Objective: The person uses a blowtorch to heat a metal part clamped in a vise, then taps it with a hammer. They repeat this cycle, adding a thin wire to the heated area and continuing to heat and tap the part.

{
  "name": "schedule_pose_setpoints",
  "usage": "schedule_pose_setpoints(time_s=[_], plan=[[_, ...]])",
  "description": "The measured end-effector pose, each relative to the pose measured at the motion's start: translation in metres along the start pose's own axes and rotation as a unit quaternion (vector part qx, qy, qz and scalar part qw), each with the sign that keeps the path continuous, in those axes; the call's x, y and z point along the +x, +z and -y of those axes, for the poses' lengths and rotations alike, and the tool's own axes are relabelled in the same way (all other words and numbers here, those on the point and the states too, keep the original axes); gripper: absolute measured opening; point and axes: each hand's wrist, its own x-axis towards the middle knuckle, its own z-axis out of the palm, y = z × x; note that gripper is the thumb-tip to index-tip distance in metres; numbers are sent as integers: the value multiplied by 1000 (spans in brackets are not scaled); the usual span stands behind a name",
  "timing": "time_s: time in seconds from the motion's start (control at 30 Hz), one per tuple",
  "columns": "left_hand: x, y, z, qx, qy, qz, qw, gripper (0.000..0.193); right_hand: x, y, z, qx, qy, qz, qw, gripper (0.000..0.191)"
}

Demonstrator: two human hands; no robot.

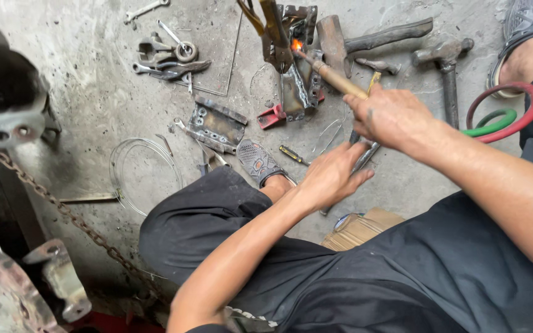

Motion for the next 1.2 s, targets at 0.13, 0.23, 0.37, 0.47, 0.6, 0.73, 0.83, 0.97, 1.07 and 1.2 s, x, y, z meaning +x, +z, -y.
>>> schedule_pose_setpoints(time_s=[0.13, 0.23, 0.37, 0.47, 0.6, 0.73, 0.83, 0.97, 1.07, 1.2], plan=[[-29, -48, -15, 21, 17, 40, 999, 53, -11, 8, 4, -9, -9, -36, 999, 31], [-24, -52, -15, 98, 6, 79, 992, 51, -14, 8, 5, -45, -9, -36, 998, 34], [-15, -26, -24, 151, 34, 128, 980, 53, -12, 5, 5, -6, 4, -1, 1000, 44], [-26, -14, -27, 86, 66, 155, 982, 55, -8, 2, 5, -33, 20, 32, 999, 50], [-42, -19, -26, 84, 82, 160, 980, 58, -4, -2, 4, -67, 15, 62, 996, 55], [-45, -31, -27, 84, 77, 157, 981, 53, -2, -2, 5, -50, 13, 68, 996, 57], [-46, -38, -29, 74, 81, 135, 985, 55, 3, -2, 6, -63, 9, 68, 996, 58], [-48, -45, -29, 75, 75, 133, 985, 56, 11, -3, 8, -90, 3, 64, 994, 56], [-50, -45, -28, 75, 74, 130, 986, 54, 16, -3, 9, -94, 0, 60, 994, 57], [-52, -43, -26, 75, 73, 124, 987, 52, 18, -3, 14, -95, -7, 57, 994, 58]])
